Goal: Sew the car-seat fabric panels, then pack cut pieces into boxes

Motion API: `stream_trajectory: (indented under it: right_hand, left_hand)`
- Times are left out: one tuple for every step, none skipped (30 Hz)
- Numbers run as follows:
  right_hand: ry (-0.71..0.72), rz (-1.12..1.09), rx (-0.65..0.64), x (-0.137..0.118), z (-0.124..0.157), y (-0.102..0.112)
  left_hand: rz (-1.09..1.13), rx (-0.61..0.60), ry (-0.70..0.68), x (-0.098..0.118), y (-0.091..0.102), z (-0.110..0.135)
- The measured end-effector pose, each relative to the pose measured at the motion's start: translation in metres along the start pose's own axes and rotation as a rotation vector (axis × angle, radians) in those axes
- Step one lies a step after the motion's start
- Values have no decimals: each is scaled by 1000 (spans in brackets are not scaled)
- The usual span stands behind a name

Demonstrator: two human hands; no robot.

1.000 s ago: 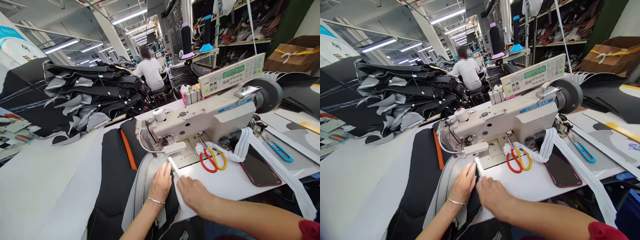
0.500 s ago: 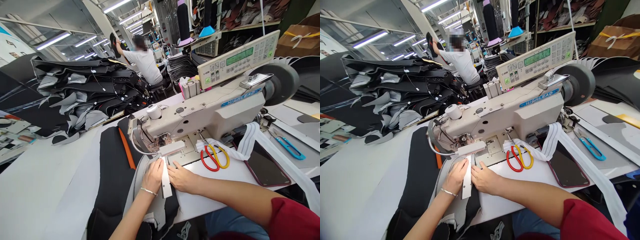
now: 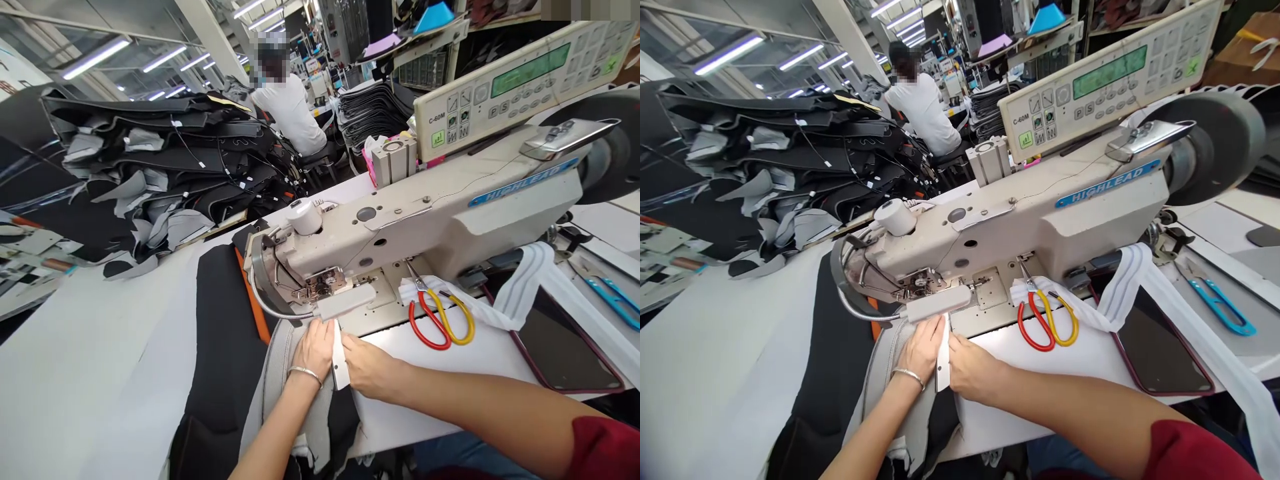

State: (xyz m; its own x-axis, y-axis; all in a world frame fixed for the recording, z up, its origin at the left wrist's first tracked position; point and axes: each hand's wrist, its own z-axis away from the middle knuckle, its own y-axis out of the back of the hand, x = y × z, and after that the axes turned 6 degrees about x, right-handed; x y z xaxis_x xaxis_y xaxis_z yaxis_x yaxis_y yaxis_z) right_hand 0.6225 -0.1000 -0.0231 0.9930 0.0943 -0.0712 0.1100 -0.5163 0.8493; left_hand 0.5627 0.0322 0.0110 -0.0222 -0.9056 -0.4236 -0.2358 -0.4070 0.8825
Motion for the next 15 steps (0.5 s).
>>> stream_trajectory:
  right_hand:
    - [-5,-1,-9,0,0,1]
    - [-13,-2,-15,-1,-1,2]
    - [-24,-4,-17,-1,-1,3]
    - [-34,-8,-18,-1,-1,5]
    - [-42,-14,-18,-1,-1,6]
    - [-47,-20,-19,-1,-1,7]
    - [-49,-27,-21,-1,-1,8]
    - [-46,-34,-21,-1,-1,9]
    - [-45,-38,-19,-1,-1,10]
    - [-43,-41,-17,-1,-1,10]
    - [-39,-44,-15,-1,-1,10]
    - [-35,-47,-17,-1,-1,10]
    - [-31,-52,-18,-1,-1,9]
    - [-28,-59,-21,-1,-1,8]
    - [-26,-68,-22,-1,-1,7]
  left_hand:
    - [9,-5,9,0,1,0]
    - [21,-6,15,0,1,0]
    - [32,-6,18,0,2,-1]
    - [43,-7,21,0,3,-1]
    - [54,-10,22,0,3,-2]
    - [64,-12,23,-1,4,-2]
    - [72,-15,24,-1,4,-3]
    - [78,-17,27,-1,5,-3]
    - [84,-21,32,-1,5,-4]
    - [89,-28,40,-1,6,-5]
    - [95,-37,45,-1,6,-5]
    - [101,-48,49,-2,7,-6]
    - [107,-62,50,-2,8,-7]
    - [110,-75,51,-2,9,-8]
    - [112,-85,52,-2,9,-8]
